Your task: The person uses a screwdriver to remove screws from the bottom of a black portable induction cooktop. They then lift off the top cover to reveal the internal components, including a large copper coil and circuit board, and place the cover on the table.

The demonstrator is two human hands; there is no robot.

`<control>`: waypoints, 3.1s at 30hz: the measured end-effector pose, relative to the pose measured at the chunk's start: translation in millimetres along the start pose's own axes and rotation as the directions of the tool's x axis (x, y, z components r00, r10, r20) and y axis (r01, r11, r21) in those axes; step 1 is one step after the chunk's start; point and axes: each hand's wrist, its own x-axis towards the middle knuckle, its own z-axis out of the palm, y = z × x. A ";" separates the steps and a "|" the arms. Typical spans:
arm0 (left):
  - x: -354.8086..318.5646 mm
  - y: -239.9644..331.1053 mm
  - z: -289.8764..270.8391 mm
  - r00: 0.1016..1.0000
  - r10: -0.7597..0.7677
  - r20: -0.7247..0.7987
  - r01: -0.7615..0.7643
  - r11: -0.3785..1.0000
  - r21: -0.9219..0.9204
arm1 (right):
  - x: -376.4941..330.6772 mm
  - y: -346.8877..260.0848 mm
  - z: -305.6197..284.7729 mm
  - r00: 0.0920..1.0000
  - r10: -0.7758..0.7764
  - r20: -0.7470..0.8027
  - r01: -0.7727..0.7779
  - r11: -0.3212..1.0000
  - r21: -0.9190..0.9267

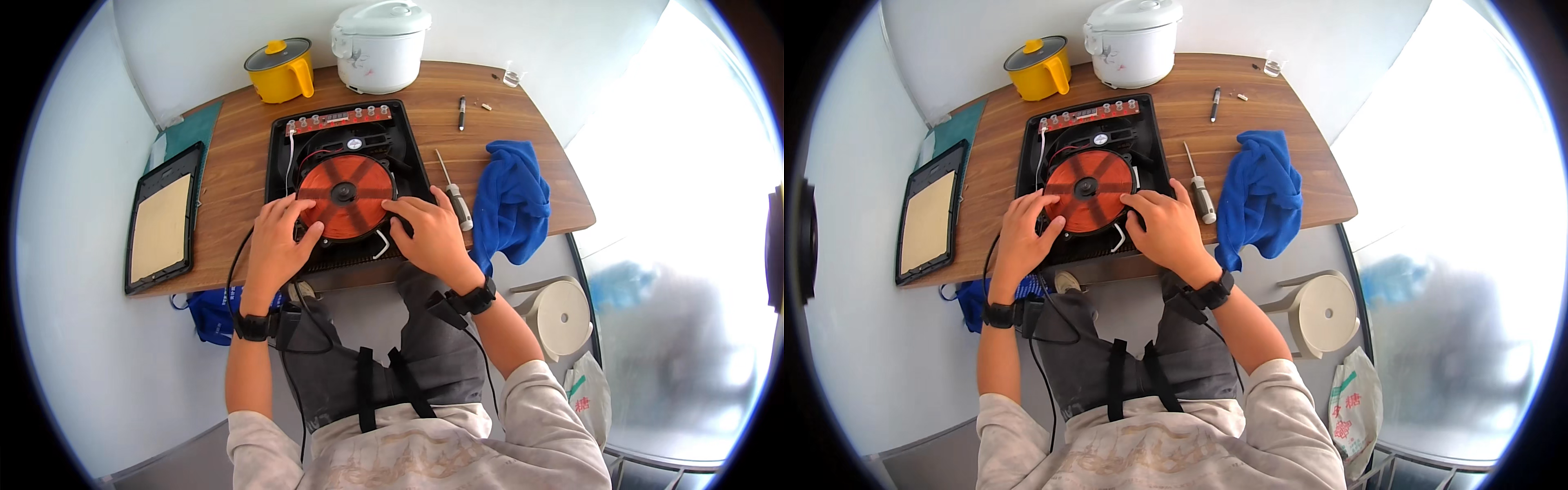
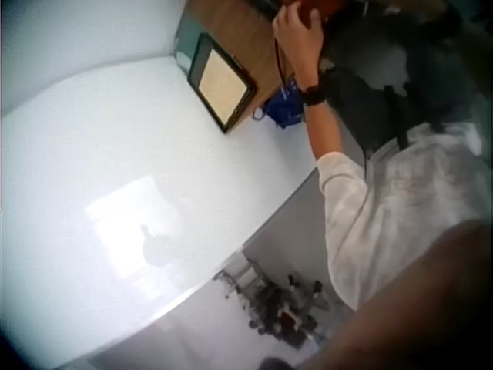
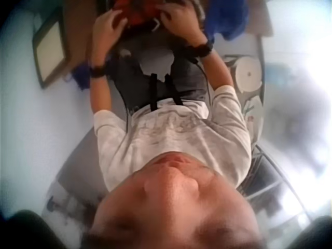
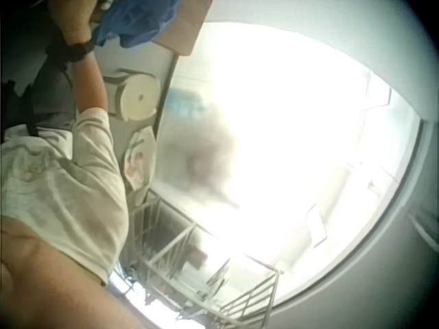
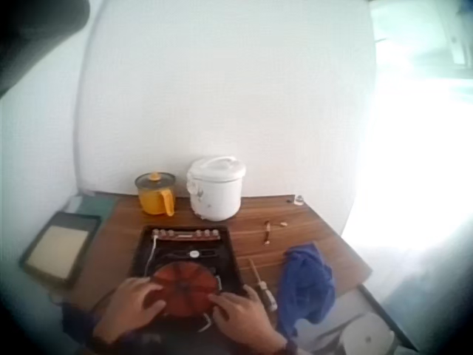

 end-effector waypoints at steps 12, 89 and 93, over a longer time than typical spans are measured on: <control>-2.6 -11.7 4.9 0.998 -0.054 -0.026 0.052 0.997 -0.057 | 0.5 -2.4 -2.9 0.998 0.037 0.044 -0.038 0.999 0.021; -3.8 -1.4 5.7 0.992 -0.122 -0.014 0.122 0.992 0.027 | 32.2 89.9 -99.2 0.940 0.336 0.056 -0.315 0.920 -0.232; -1.2 2.5 4.9 0.993 -0.118 0.005 0.118 0.992 0.051 | 125.9 184.2 -109.0 0.894 0.393 0.217 -0.299 0.882 -0.364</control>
